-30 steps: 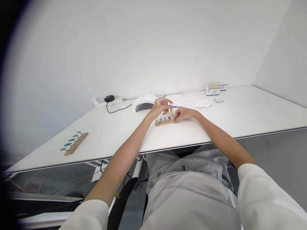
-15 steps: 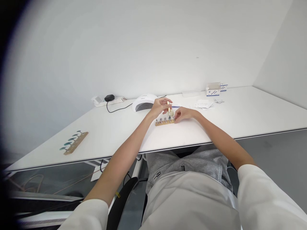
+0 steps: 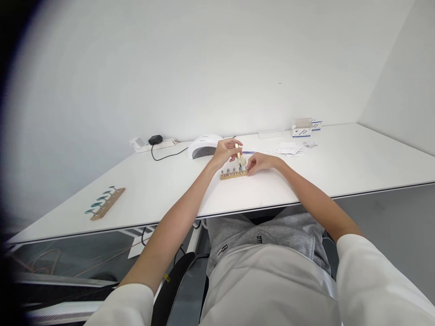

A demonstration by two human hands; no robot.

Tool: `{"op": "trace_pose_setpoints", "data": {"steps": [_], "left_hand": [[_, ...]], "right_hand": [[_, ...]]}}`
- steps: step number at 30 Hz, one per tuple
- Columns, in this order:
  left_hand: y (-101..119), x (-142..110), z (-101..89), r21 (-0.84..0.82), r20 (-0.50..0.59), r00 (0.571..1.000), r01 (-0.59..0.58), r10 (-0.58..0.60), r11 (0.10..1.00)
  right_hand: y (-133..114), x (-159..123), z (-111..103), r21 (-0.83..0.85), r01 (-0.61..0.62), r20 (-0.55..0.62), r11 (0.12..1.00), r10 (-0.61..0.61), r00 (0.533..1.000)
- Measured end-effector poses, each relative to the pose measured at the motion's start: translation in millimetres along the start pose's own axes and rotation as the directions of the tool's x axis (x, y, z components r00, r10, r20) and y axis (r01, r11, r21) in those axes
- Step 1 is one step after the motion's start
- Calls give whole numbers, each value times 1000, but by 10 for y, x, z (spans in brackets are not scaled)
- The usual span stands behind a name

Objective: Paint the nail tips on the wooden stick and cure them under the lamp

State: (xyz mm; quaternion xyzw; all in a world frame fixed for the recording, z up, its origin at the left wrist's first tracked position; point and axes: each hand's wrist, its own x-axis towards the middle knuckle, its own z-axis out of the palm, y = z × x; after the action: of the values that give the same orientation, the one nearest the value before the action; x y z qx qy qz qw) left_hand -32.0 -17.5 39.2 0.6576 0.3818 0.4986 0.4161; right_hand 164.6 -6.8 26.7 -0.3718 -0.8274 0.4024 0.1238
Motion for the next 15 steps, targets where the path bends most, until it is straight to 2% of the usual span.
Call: {"op": "trace_pose_setpoints", "data": {"steps": [10, 15], "left_hand": [[36, 7, -16, -39, -24, 1000, -11, 10, 999], [55, 0, -36, -59, 84, 996, -24, 29, 998]], "right_hand": [[-27, -12, -1, -21, -25, 0, 999, 25, 1000], [-9, -3, -3, -16, -10, 2, 1000, 10, 1000]]}}
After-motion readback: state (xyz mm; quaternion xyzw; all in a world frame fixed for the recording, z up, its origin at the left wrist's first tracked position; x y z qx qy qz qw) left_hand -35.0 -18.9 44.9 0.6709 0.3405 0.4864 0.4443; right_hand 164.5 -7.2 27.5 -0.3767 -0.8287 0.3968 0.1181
